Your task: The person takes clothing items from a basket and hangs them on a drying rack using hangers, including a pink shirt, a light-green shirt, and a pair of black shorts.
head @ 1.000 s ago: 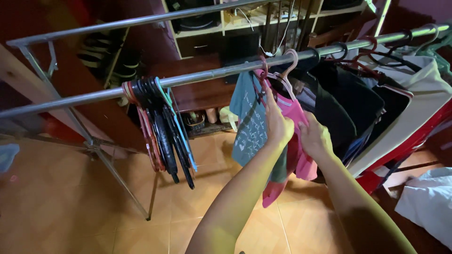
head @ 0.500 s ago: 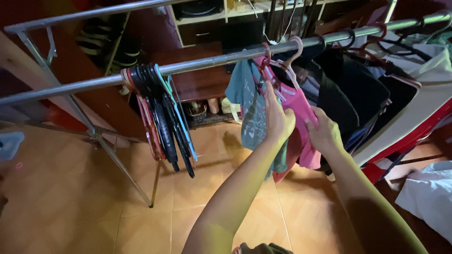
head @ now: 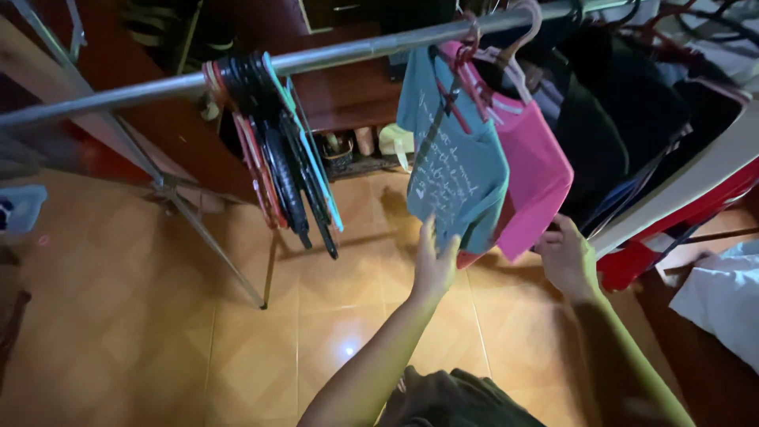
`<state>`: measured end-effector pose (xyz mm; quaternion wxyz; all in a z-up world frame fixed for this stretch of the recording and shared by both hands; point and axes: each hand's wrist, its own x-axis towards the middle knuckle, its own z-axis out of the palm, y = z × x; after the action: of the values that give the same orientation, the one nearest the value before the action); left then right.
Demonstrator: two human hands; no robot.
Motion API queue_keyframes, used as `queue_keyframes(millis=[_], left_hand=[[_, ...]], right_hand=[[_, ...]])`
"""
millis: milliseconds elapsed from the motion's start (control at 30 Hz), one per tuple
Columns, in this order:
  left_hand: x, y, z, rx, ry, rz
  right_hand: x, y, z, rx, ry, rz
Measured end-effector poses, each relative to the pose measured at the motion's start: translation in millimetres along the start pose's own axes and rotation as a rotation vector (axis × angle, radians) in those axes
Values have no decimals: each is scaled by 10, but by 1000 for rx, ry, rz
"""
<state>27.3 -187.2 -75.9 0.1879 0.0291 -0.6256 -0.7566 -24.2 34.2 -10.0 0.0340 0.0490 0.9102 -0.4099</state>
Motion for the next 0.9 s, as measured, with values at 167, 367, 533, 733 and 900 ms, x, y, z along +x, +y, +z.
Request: queue_keyframes(millis=[167, 367, 533, 733, 900], left_hand=[[-543, -174, -367, 5, 49, -255], [-868, -212, -846, 101, 61, -288], [-1040, -74, -1266, 160, 160, -269], [-1364, 409, -1745, -78, 278, -383], [-1773, 761, -1915, -108, 434, -293]], right_hand=[[-70, 984, 462, 320, -155, -135], [-650, 795, 706, 369, -259, -30], [-949, 204, 565, 236, -241, -80], [-1028, -82, 583, 359, -376, -90], [-1112, -263, 610, 417, -467, -216]])
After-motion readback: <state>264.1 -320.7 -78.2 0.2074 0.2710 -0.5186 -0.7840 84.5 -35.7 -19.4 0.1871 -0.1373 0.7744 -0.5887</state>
